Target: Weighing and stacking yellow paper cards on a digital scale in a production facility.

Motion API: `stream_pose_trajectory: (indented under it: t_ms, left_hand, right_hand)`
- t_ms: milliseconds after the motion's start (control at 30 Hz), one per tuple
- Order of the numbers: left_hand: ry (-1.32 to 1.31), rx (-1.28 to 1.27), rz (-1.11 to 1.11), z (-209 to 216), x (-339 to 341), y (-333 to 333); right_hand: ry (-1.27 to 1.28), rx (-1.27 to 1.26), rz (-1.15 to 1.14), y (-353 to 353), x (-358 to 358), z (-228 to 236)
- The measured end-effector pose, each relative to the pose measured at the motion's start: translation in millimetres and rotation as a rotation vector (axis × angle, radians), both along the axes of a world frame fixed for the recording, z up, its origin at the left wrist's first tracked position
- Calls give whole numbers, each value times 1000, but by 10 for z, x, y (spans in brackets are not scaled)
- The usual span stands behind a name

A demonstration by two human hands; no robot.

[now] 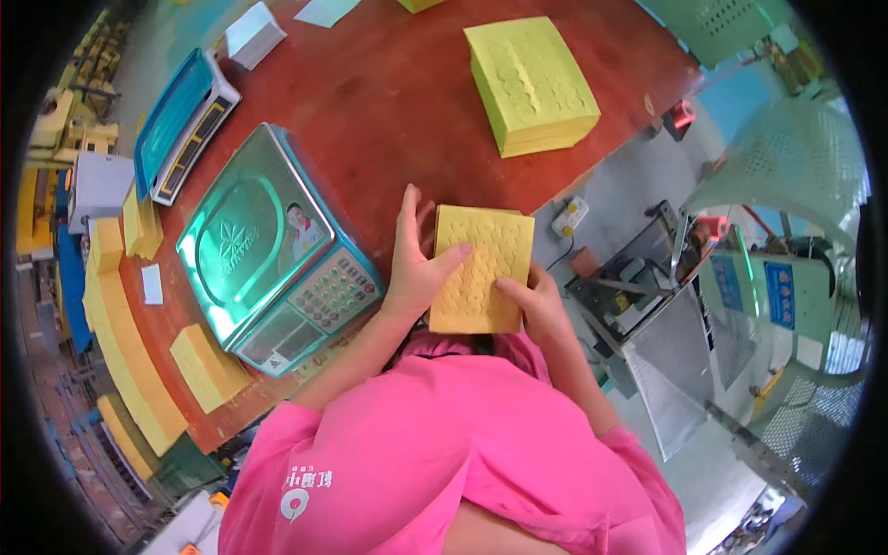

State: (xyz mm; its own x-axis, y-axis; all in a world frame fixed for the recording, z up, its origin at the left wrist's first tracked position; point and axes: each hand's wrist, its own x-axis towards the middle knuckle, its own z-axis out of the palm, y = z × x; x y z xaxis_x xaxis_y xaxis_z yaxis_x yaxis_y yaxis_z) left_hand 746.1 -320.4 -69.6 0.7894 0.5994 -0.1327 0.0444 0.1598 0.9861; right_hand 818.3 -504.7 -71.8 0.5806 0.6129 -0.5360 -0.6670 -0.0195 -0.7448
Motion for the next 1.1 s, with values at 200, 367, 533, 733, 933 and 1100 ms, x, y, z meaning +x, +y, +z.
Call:
stream_pose_trajectory:
  t_ms: [200,367,533,733,933,1100]
  left_hand:
    - [-5,-457,-518,621,-525,-1]
    - [-60,-284,-649,950,-618,11]
    - [-10,-220,-662,982,-679,33]
    - [-42,170,-582,953,-579,192]
    - [-200,85,-328,764,-276,399]
    - [-80,422,-129,164,-71,335]
  right_hand:
    - [99,372,-138,-224,-141,-120]
    - [193,535,-158,-178,-217,-307]
    - [251,552,-143,-140,-287,-367]
    - [-58,391,-119,113,-102,32]
    - [-619,111,154,386,351,559]
    - [-882,-21,268,623,571,175]
